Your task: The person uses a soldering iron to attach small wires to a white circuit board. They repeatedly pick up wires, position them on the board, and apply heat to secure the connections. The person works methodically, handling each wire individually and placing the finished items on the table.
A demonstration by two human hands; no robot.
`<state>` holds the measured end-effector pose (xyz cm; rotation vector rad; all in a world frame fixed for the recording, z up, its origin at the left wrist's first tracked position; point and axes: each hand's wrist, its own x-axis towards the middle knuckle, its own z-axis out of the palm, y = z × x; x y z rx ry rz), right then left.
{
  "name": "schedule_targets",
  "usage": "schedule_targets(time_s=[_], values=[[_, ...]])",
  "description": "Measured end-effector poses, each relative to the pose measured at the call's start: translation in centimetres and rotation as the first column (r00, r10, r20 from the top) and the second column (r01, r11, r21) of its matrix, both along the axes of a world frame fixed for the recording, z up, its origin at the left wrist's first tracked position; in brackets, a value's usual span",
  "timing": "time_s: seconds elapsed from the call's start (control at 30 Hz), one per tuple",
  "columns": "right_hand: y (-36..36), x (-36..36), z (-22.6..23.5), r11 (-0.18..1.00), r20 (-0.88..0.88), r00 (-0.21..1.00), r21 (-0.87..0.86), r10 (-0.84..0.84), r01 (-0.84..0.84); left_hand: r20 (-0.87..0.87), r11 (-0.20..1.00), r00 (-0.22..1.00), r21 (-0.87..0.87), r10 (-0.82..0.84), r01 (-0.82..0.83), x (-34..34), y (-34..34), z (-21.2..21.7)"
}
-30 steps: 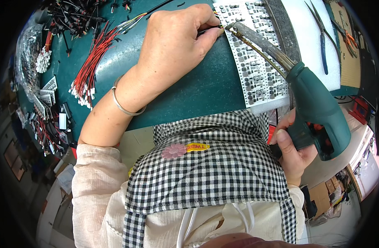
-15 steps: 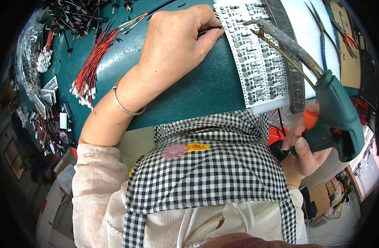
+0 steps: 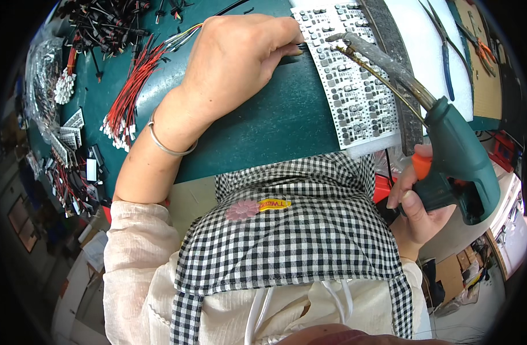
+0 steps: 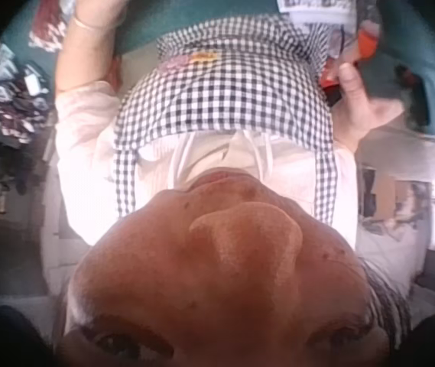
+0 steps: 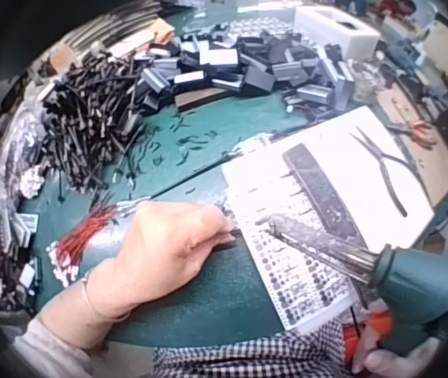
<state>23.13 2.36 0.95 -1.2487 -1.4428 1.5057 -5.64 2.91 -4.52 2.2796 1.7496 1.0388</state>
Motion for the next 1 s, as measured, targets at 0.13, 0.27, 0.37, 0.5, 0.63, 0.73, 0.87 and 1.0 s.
schedule_targets(time_s=[0.13, 0.27, 0.37, 0.5, 0.63, 0.73, 0.87, 1.0], values=[[-0.1, 0.3, -0.2, 0.999, 0.007, 1.000, -0.025, 0.020, -0.020, -0.153, 0.998, 0.986, -0.010, -0.063, 0.062, -0.4, 0.0, -0.1], [-0.3, 0.2, 0.0, 0.998, 0.022, 1.000, -0.054, 0.021, -0.020, -0.244, 0.996, 0.966, -0.001, -0.083, 0.086, -0.4, -0.1, -0.1], [-0.4, 0.6, -0.3, 0.997, 0.034, 0.998, -0.063, 0.053, -0.050, -0.281, 0.996, 0.955, -0.020, -0.090, 0.088, -0.3, -0.3, 0.3], [-0.7, 0.8, -0.7, 0.992, 0.026, 0.997, -0.106, 0.068, -0.065, -0.297, 0.997, 0.952, 0.012, -0.074, 0.082, 0.1, -0.4, 0.3], [-0.8, 0.4, 0.0, 0.971, -0.038, 0.997, -0.230, 0.061, -0.068, -0.315, 0.996, 0.946, 0.017, -0.076, 0.086, 0.0, -0.4, 0.3], [-0.6, 0.6, -0.1, 0.958, -0.018, 0.991, -0.255, 0.132, -0.132, -0.316, 0.996, 0.946, 0.028, -0.069, 0.082, 0.0, -0.5, 0.2], [-1.2, 0.5, -1.0, 0.992, 0.064, 0.994, -0.093, 0.091, -0.084, -0.322, 0.996, 0.944, 0.029, -0.068, 0.082, 0.2, -0.5, 0.3], [-1.1, 1.1, -1.1, 0.984, 0.130, 0.979, -0.102, 0.157, -0.144, -0.335, 0.998, 0.941, 0.017, -0.051, 0.060, 0.5, -0.6, 0.4]])
